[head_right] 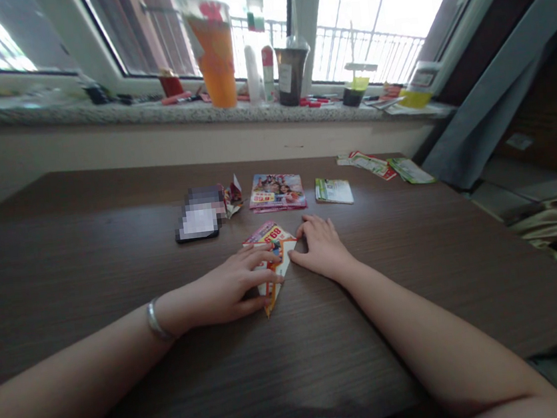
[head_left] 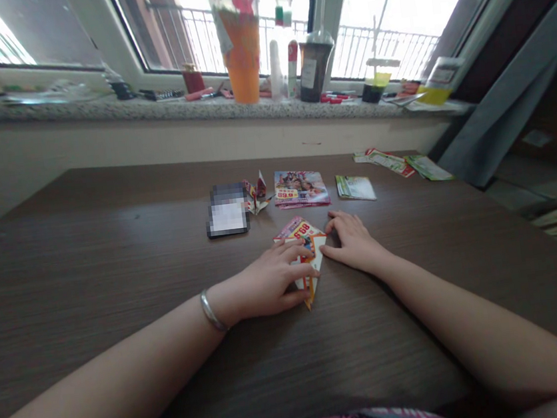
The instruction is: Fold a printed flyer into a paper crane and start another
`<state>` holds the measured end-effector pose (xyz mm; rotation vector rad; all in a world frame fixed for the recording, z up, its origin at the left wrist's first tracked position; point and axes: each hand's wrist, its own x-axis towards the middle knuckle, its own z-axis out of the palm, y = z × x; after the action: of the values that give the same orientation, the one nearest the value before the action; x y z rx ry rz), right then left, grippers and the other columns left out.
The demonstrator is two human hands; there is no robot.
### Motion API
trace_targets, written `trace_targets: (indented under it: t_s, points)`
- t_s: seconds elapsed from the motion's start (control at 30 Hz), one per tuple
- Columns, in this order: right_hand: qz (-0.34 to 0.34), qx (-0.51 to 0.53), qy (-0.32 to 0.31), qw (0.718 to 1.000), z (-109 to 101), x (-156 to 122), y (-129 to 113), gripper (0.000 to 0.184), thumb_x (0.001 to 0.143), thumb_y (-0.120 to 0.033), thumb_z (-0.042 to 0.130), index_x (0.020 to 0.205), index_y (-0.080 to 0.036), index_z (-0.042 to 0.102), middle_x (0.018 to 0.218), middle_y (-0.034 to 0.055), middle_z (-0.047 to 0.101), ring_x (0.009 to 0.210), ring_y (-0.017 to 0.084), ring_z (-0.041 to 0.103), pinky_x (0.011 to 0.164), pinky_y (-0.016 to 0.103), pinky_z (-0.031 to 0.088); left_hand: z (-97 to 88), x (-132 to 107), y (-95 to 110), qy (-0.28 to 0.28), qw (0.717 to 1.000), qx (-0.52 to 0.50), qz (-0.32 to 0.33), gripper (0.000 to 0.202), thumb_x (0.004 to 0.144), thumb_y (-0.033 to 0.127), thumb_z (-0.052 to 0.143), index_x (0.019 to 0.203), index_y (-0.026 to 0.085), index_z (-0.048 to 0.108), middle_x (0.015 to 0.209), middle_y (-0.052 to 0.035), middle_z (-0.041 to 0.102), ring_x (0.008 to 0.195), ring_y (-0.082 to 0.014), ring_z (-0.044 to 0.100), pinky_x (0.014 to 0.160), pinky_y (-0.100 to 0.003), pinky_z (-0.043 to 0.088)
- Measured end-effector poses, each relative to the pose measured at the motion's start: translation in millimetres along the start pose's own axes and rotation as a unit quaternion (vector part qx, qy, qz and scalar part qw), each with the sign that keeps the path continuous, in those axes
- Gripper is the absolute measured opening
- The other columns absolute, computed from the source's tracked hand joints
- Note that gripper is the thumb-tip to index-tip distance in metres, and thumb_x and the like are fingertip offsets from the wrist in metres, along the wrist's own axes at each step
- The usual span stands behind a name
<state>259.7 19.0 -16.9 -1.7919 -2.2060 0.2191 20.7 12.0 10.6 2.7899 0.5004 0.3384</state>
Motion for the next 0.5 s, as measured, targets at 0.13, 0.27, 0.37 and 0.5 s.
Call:
trace_targets:
  t_s: [0.13, 0.27, 0.37, 0.5]
  points:
    - [-0.001, 0.012, 0.014, 1.000, 2, 5, 6, 0.028, 0.078, -0.044, 0.058, 0.093, -0.020, 0.056, 0.138, 0.0150, 0.046, 0.132, 0.030, 0.038, 0.109, 0.057, 0.023, 0.3, 0, 1, 0.008, 1.000, -0.012, 0.002, 0.031, 0.086, 0.033, 0.060, 0.116, 0.025, 0.061, 0.131, -0.0097, 0.052, 0.125, -0.0289, 0.045, 0.109, -0.051, 0.033]
    - [0.012, 0.016, 0.028, 0.999, 4, 9, 9, 0.025, 0.078, -0.043, 0.059, 0.090, -0.021, 0.056, 0.137, 0.0128, 0.048, 0.130, 0.031, 0.039, 0.108, 0.060, 0.022, 1.1, 0, 0, 0.012, 1.000, -0.013, 0.001, 0.031, 0.085, 0.033, 0.061, 0.115, 0.026, 0.062, 0.130, -0.0089, 0.052, 0.124, -0.0285, 0.045, 0.109, -0.050, 0.032]
    - [0.020, 0.019, 0.032, 0.999, 4, 10, 10, 0.022, 0.078, -0.041, 0.059, 0.086, -0.021, 0.056, 0.136, 0.0113, 0.049, 0.129, 0.032, 0.040, 0.106, 0.063, 0.021, 1.6, 0, 0, 0.010, 1.000, -0.011, -0.001, 0.031, 0.085, 0.033, 0.061, 0.114, 0.027, 0.062, 0.131, -0.0085, 0.051, 0.124, -0.0286, 0.045, 0.110, -0.050, 0.031]
    - [0.029, 0.030, 0.041, 0.998, 3, 12, 10, 0.021, 0.079, -0.042, 0.058, 0.078, -0.021, 0.056, 0.134, 0.0099, 0.052, 0.126, 0.031, 0.042, 0.105, 0.065, 0.021, 1.9, 0, 1, 0.005, 1.000, -0.008, -0.004, 0.031, 0.085, 0.036, 0.059, 0.115, 0.026, 0.062, 0.132, -0.0091, 0.051, 0.125, -0.0290, 0.044, 0.109, -0.050, 0.031]
